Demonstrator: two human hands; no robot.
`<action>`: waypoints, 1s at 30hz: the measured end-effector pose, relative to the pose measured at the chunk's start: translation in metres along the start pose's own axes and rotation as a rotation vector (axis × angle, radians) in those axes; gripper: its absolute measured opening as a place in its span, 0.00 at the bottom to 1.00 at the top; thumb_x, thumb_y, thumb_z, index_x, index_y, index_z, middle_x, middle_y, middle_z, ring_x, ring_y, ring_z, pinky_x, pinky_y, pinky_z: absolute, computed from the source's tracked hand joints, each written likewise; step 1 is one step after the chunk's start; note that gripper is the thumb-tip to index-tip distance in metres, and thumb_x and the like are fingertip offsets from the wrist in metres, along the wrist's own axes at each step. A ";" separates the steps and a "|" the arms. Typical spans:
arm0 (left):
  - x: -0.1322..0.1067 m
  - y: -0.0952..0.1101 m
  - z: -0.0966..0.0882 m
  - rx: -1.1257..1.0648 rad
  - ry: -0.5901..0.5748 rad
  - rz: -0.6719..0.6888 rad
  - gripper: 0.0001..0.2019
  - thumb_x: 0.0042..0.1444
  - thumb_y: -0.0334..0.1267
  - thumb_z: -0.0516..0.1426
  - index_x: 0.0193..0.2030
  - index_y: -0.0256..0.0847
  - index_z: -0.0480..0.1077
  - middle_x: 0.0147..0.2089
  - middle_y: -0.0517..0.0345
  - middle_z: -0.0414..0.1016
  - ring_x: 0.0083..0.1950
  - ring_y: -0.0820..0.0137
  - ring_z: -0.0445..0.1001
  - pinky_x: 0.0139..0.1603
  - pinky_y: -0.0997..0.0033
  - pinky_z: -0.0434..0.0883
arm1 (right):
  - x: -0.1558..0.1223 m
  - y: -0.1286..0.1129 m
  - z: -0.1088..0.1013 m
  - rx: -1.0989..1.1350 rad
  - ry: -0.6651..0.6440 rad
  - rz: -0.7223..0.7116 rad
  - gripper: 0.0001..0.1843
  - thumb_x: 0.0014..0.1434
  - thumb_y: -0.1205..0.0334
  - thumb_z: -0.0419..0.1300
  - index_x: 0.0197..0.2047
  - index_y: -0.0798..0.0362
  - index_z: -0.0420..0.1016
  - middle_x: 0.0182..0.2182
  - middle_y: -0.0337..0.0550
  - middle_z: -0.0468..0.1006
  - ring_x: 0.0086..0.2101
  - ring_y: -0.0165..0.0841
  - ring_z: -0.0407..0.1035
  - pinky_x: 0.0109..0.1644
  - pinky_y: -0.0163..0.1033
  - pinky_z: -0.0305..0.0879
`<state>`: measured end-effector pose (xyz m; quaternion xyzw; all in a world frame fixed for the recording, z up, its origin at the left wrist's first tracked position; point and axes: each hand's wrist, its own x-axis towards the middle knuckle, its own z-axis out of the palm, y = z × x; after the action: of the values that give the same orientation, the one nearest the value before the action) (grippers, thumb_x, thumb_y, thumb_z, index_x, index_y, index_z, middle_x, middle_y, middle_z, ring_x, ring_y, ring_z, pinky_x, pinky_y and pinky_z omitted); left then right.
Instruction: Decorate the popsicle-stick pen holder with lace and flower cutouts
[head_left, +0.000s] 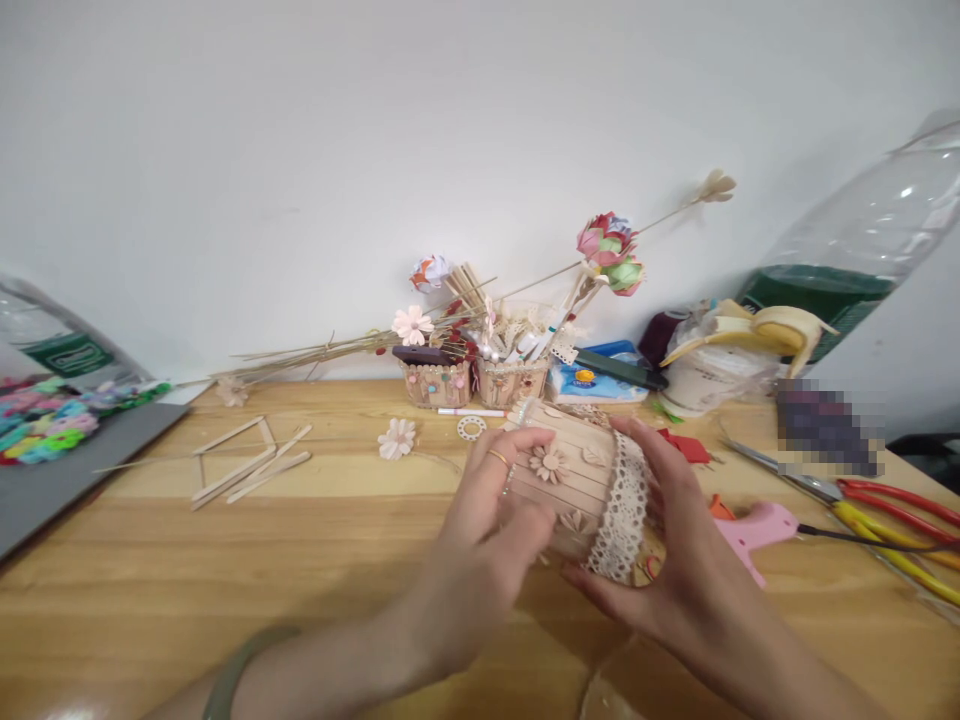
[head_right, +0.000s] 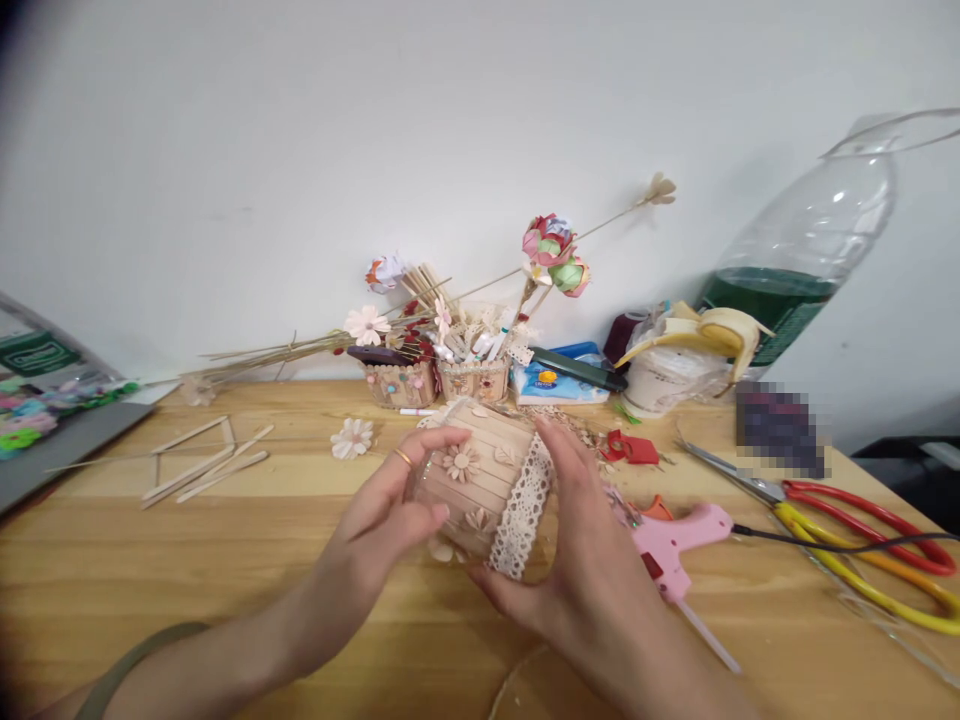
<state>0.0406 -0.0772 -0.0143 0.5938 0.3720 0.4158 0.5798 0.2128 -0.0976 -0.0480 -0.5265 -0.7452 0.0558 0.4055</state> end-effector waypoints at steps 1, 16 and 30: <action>0.002 0.000 -0.001 -0.050 0.026 -0.019 0.17 0.54 0.31 0.49 0.50 0.46 0.65 0.55 0.57 0.66 0.57 0.65 0.62 0.56 0.65 0.59 | -0.001 0.001 -0.001 0.020 -0.009 0.016 0.49 0.47 0.56 0.63 0.65 0.49 0.39 0.59 0.56 0.55 0.55 0.49 0.59 0.55 0.59 0.58; 0.036 -0.012 -0.023 -0.296 -0.251 -0.140 0.21 0.40 0.53 0.63 0.33 0.37 0.76 0.32 0.52 0.79 0.37 0.64 0.76 0.40 0.69 0.71 | 0.004 0.012 -0.010 0.307 -0.108 0.187 0.46 0.49 0.53 0.62 0.63 0.41 0.37 0.62 0.51 0.51 0.61 0.45 0.49 0.57 0.53 0.58; 0.043 -0.022 -0.025 -0.319 -0.249 -0.007 0.26 0.35 0.34 0.69 0.45 0.38 0.73 0.50 0.48 0.75 0.54 0.56 0.70 0.58 0.57 0.62 | 0.003 0.009 -0.057 0.234 0.155 0.289 0.11 0.47 0.51 0.63 0.22 0.48 0.75 0.18 0.39 0.76 0.18 0.32 0.71 0.18 0.29 0.67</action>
<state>0.0349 -0.0264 -0.0344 0.5399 0.2291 0.3906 0.7095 0.2566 -0.1106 -0.0130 -0.5798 -0.6169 0.1591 0.5079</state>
